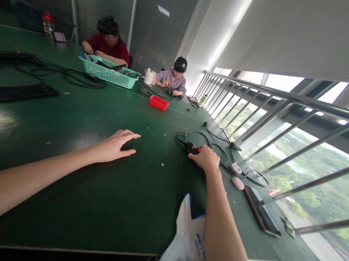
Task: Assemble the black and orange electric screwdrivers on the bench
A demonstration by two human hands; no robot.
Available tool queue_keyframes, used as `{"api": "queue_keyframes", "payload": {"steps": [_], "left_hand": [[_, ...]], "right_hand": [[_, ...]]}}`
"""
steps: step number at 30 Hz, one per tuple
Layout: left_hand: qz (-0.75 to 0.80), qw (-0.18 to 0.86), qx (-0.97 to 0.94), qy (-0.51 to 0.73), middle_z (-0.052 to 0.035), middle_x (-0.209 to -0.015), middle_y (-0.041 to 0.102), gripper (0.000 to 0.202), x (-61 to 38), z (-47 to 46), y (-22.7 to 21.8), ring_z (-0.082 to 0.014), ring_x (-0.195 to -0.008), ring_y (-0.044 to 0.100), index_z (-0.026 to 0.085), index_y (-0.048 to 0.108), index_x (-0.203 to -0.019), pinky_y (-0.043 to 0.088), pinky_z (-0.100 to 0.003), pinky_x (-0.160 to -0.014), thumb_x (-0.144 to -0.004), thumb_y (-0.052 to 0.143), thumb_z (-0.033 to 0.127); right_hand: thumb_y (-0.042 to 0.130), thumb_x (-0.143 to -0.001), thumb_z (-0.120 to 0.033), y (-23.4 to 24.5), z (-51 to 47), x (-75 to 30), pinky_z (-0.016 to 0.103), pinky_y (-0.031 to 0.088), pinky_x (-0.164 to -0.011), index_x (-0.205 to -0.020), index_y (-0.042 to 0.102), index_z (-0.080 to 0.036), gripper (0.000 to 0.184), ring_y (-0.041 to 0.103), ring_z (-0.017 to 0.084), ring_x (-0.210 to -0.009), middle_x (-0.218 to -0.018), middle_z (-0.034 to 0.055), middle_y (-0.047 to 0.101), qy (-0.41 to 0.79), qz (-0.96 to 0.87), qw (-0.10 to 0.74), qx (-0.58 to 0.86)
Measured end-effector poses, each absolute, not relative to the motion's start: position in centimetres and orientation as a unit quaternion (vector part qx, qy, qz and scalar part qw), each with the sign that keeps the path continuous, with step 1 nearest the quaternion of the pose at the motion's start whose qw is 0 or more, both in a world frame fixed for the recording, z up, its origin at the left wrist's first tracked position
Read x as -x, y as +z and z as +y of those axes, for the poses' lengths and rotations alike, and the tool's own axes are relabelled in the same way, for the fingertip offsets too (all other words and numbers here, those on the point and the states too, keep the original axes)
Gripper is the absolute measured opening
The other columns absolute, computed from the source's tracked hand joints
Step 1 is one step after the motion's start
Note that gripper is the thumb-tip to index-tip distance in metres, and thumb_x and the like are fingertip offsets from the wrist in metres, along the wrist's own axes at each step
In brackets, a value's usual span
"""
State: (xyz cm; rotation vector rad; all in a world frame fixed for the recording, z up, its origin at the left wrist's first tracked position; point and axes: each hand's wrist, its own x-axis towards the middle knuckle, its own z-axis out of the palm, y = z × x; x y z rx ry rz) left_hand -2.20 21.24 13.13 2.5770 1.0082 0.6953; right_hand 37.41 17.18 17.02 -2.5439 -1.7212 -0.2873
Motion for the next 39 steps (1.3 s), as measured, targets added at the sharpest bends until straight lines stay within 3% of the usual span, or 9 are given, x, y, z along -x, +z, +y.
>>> {"api": "queue_keyframes", "payload": {"steps": [12,16,18,20,23,25,27,35,39], "left_hand": [[0.349,0.139,-0.894,0.245,-0.0097,-0.141,0.051,0.057,2.1,21.3,13.1,-0.0313,-0.131,0.046,0.026,0.046,-0.144,0.042,-0.046,-0.107,-0.096,0.048,0.057],[0.346,0.131,-0.896,0.244,-0.0104,-0.14,0.052,0.056,2.0,21.3,13.1,-0.031,-0.131,0.046,0.025,0.047,-0.143,0.04,-0.046,-0.109,-0.096,0.049,0.055],[0.347,0.132,-0.896,0.242,-0.0104,-0.14,0.052,0.056,1.9,21.3,13.1,-0.0306,-0.13,0.047,0.024,0.046,-0.144,0.041,-0.046,-0.109,-0.097,0.049,0.054],[0.351,0.134,-0.895,0.241,-0.0103,-0.141,0.052,0.056,2.0,21.3,13.2,-0.0307,-0.131,0.047,0.025,0.045,-0.144,0.041,-0.047,-0.109,-0.097,0.048,0.054],[0.354,0.139,-0.894,0.236,-0.0104,-0.141,0.052,0.056,2.0,21.2,13.2,-0.0314,-0.131,0.047,0.025,0.045,-0.144,0.042,-0.047,-0.108,-0.097,0.048,0.055],[0.353,0.14,-0.895,0.235,-0.0102,-0.141,0.052,0.056,2.0,21.2,13.2,-0.0315,-0.131,0.047,0.025,0.046,-0.144,0.042,-0.047,-0.108,-0.096,0.048,0.056],[0.352,0.139,-0.895,0.237,-0.01,-0.141,0.052,0.056,2.0,21.2,13.2,-0.0313,-0.13,0.047,0.025,0.046,-0.143,0.041,-0.047,-0.109,-0.096,0.048,0.056],[0.355,0.136,-0.895,0.233,-0.0104,-0.139,0.054,0.056,1.8,21.2,13.2,-0.0317,-0.129,0.048,0.025,0.046,-0.144,0.042,-0.048,-0.107,-0.096,0.047,0.055],[0.357,0.136,-0.895,0.23,-0.0105,-0.138,0.055,0.056,1.8,21.2,13.2,-0.0312,-0.129,0.048,0.025,0.046,-0.144,0.042,-0.047,-0.107,-0.097,0.047,0.054]], "right_hand": [[0.067,-0.07,-0.069,17.6,17.0,-37.8,0.032,0.046,-0.07,-0.106,0.074,-0.027,0.055,0.065,0.028,-0.094,-0.101,0.0078,0.07,-0.06,-0.592,0.031,0.803],[0.069,-0.072,-0.066,17.4,16.6,-37.0,0.034,0.047,-0.072,-0.102,0.074,-0.024,0.051,0.064,0.028,-0.095,-0.106,0.0105,0.066,-0.086,-0.588,0.021,0.804],[0.071,-0.071,-0.065,17.3,16.5,-36.8,0.038,0.048,-0.076,-0.111,0.071,-0.024,0.057,0.062,0.03,-0.099,-0.114,0.0127,0.062,-0.101,-0.588,0.031,0.802],[0.069,-0.075,-0.062,17.5,16.5,-36.6,0.043,0.049,-0.082,-0.124,0.063,-0.021,0.064,0.059,0.033,-0.105,-0.12,0.0149,0.059,-0.134,-0.603,0.087,0.782],[0.049,-0.093,-0.043,18.4,16.6,-36.0,0.047,0.045,-0.096,-0.13,0.052,-0.014,0.047,0.053,0.032,-0.114,-0.121,0.0169,0.058,-0.222,-0.64,0.248,0.692],[0.035,-0.098,-0.03,19.1,16.5,-35.3,0.046,0.043,-0.101,-0.134,0.044,-0.013,0.04,0.054,0.027,-0.115,-0.123,0.0172,0.057,-0.25,-0.659,0.362,0.61],[0.031,-0.101,-0.027,19.7,16.4,-34.5,0.043,0.044,-0.1,-0.14,0.033,-0.015,0.041,0.058,0.024,-0.111,-0.123,0.0164,0.058,-0.237,-0.662,0.438,0.56],[0.039,-0.102,-0.044,19.3,16.9,-33.8,0.037,0.049,-0.086,-0.126,0.04,-0.018,0.035,0.065,0.023,-0.089,-0.097,0.0091,0.067,-0.22,-0.587,0.47,0.622],[0.04,-0.1,-0.047,18.6,17.7,-34.0,0.036,0.049,-0.078,-0.126,0.041,-0.016,0.04,0.065,0.025,-0.084,-0.096,0.0112,0.066,-0.185,-0.59,0.449,0.645]]}}
